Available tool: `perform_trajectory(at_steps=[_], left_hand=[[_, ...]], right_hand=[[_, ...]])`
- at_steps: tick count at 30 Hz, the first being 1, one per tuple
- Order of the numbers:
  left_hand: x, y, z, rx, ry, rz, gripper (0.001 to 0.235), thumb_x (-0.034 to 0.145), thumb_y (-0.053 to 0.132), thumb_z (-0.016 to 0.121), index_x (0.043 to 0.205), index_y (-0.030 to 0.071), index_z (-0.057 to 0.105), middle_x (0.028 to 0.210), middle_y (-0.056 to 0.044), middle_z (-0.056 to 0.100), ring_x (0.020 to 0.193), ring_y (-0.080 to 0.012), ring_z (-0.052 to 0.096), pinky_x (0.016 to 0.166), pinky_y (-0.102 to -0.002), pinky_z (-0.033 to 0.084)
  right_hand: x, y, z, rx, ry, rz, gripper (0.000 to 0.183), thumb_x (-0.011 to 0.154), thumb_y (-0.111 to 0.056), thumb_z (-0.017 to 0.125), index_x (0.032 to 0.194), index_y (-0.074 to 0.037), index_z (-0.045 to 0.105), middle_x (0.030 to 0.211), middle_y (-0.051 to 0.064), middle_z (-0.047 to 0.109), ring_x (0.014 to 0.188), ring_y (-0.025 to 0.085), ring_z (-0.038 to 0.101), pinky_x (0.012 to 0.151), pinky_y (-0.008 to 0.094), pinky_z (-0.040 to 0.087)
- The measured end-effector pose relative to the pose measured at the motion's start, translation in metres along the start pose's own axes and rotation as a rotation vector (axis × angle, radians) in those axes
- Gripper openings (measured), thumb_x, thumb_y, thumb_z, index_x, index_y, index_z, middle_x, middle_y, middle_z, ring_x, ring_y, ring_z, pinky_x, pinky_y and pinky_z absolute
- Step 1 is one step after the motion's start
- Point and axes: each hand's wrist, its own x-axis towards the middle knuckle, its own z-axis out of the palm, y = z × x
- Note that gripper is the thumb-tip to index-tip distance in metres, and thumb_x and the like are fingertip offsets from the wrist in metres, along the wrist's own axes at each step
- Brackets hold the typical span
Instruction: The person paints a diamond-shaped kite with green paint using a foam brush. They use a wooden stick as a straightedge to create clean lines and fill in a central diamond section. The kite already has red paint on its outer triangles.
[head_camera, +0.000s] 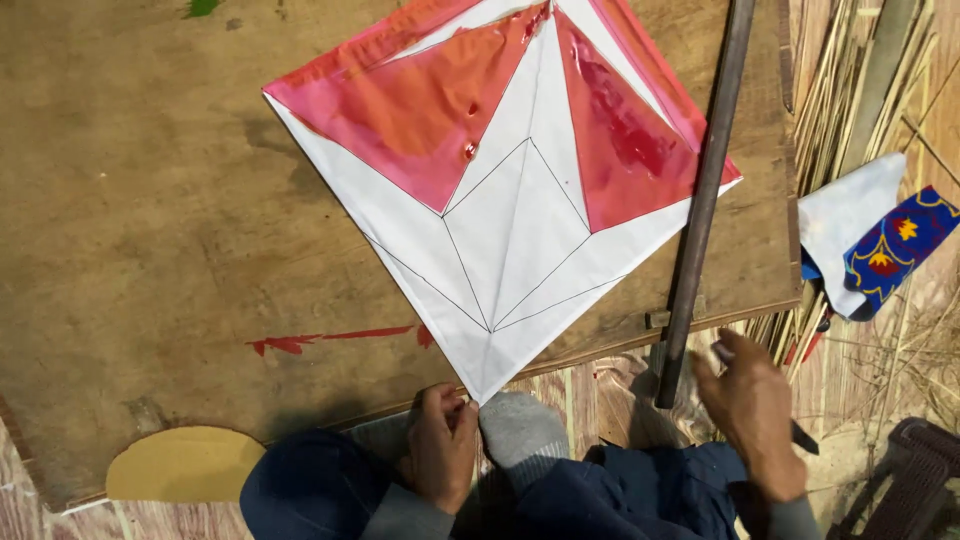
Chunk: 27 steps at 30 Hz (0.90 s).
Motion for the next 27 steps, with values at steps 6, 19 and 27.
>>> perform_trajectory(at_steps=[6,19,27], left_hand=[[0.002,0.003,0.006,0.005,0.029,0.102,0.034,0.088,0.020,0.072,0.118,0.014,0.058,0.091,-0.003,0.084,0.094,-0.0221,0.075,0.082,-0.037,0.054],[0.008,0.014,0.055,-0.554,-0.202,-0.066,0.046,0.087,-0.005,0.066,0.129,0.009,0.052,0.081,-0.021,0.072,0.067,-0.0257,0.071,0.063,-0.036,0.065],[0.004,0.019,0.058,-0.288,-0.459,0.042,0.028,0.098,0.008,0.066,0.122,0.013,0.052,0.083,-0.014,0.074,0.067,-0.0214,0.069,0.058,-0.035,0.060]], right_hand=[[0.000,0.002,0.038,-0.130,-0.115,0.087,0.064,0.084,-0.047,0.077,0.124,0.000,0.061,0.114,0.023,0.072,0.094,0.045,0.072,0.069,0.058,0.061],[-0.019,-0.039,0.000,0.148,-0.130,0.119,0.021,0.093,-0.026,0.067,0.092,-0.005,0.064,0.064,0.010,0.062,0.049,0.023,0.059,0.049,0.037,0.049],[-0.039,-0.047,0.045,0.188,-0.241,-0.308,0.018,0.091,0.001,0.067,0.109,-0.003,0.063,0.091,0.014,0.075,0.057,0.019,0.081,0.036,0.020,0.071]])
